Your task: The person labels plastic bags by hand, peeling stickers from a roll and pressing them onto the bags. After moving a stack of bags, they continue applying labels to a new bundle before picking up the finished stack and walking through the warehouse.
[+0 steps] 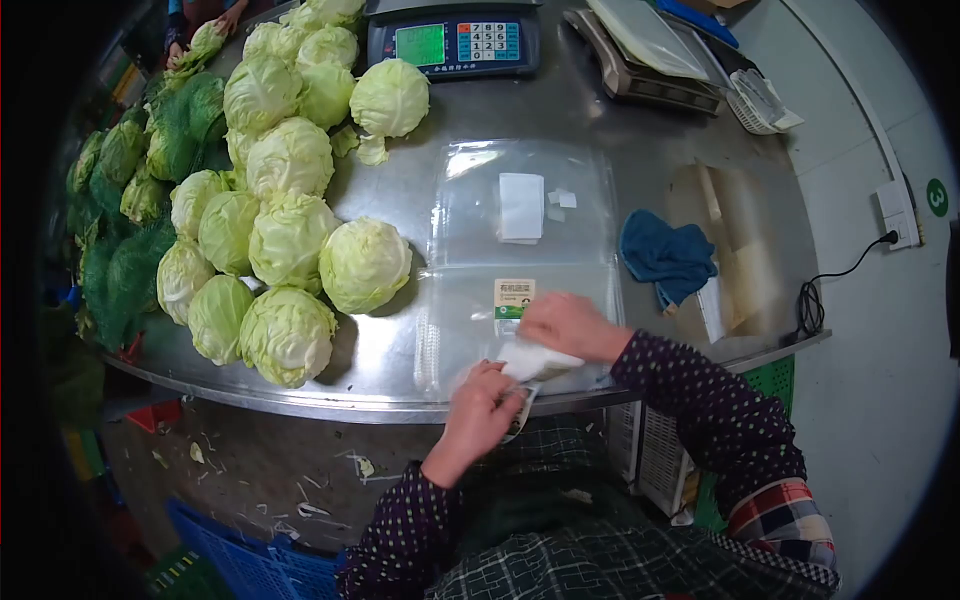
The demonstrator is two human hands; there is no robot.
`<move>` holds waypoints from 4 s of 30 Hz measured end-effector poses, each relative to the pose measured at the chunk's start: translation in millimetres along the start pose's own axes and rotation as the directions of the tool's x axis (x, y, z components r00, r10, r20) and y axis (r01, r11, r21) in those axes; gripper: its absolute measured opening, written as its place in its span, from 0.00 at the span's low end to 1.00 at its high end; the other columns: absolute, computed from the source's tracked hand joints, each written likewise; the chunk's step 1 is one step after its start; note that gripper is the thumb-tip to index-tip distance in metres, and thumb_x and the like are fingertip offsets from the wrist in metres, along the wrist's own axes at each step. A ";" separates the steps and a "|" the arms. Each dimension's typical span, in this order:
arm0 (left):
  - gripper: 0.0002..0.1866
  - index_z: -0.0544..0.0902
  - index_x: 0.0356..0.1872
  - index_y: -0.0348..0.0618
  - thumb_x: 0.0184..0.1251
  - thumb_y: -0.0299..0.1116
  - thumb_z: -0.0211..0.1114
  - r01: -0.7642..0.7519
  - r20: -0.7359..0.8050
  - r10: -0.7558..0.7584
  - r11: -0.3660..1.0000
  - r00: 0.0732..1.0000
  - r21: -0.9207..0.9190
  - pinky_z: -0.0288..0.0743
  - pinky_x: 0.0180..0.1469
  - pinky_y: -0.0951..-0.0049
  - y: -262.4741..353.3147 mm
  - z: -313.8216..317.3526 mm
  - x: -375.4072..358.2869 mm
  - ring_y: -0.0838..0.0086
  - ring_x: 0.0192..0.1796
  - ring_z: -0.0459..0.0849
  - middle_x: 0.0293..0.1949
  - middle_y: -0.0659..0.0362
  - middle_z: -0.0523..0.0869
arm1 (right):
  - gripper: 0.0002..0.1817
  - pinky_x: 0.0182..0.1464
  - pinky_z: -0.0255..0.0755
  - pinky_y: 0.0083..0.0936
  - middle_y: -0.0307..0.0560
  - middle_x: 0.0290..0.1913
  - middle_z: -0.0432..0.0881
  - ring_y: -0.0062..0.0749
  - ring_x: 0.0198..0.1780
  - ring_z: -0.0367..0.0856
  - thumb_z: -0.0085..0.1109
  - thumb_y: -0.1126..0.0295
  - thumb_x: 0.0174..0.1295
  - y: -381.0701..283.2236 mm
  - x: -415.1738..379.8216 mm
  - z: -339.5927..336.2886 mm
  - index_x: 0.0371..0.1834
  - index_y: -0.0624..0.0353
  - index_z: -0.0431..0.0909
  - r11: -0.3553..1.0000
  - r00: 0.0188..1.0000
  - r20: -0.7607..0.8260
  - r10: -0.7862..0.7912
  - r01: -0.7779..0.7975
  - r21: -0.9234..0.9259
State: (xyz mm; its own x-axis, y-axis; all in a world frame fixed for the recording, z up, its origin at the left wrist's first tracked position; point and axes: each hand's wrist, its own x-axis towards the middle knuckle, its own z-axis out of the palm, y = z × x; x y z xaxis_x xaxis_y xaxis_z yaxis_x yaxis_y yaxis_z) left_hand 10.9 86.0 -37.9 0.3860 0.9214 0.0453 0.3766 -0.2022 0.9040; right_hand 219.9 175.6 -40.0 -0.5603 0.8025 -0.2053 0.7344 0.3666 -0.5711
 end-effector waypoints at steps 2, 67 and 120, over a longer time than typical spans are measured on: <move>0.10 0.85 0.42 0.40 0.58 0.28 0.68 0.014 0.000 -0.014 0.999 1.000 0.038 0.73 0.45 0.63 -7.1 3.4 5.6 0.55 0.42 0.79 0.37 0.51 0.83 | 0.06 0.48 0.74 0.39 0.45 0.38 0.82 0.42 0.43 0.81 0.61 0.68 0.57 -2.2 18.6 -63.8 0.37 0.55 0.82 0.974 0.838 -0.509 -0.199 0.110 -0.201; 0.10 0.87 0.36 0.35 0.62 0.33 0.71 0.508 0.085 -0.537 0.717 0.839 -0.477 0.76 0.33 0.78 21.9 19.5 -56.9 0.86 0.30 0.81 0.27 0.58 0.88 | 0.17 0.37 0.74 0.34 0.49 0.36 0.81 0.39 0.36 0.82 0.69 0.66 0.52 -40.8 0.1 -81.8 0.44 0.57 0.80 0.946 0.939 -0.324 0.112 -0.001 0.325; 0.11 0.87 0.44 0.35 0.64 0.29 0.69 0.506 0.118 -0.508 0.751 0.853 -0.424 0.77 0.38 0.80 35.0 16.0 -60.4 0.85 0.34 0.82 0.31 0.62 0.89 | 0.19 0.38 0.75 0.29 0.47 0.37 0.84 0.36 0.36 0.83 0.73 0.62 0.50 -9.8 12.2 -33.9 0.44 0.58 0.82 0.971 0.963 -0.246 0.110 -0.051 0.235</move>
State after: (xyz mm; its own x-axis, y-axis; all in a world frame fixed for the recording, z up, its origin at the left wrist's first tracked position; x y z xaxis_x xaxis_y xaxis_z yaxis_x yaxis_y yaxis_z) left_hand 14.3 18.0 -15.8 0.2368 0.8498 -0.4710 0.1211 0.4552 0.8821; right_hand 218.8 197.7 -10.0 -0.3644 0.9290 -0.0650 0.6515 0.2044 -0.7306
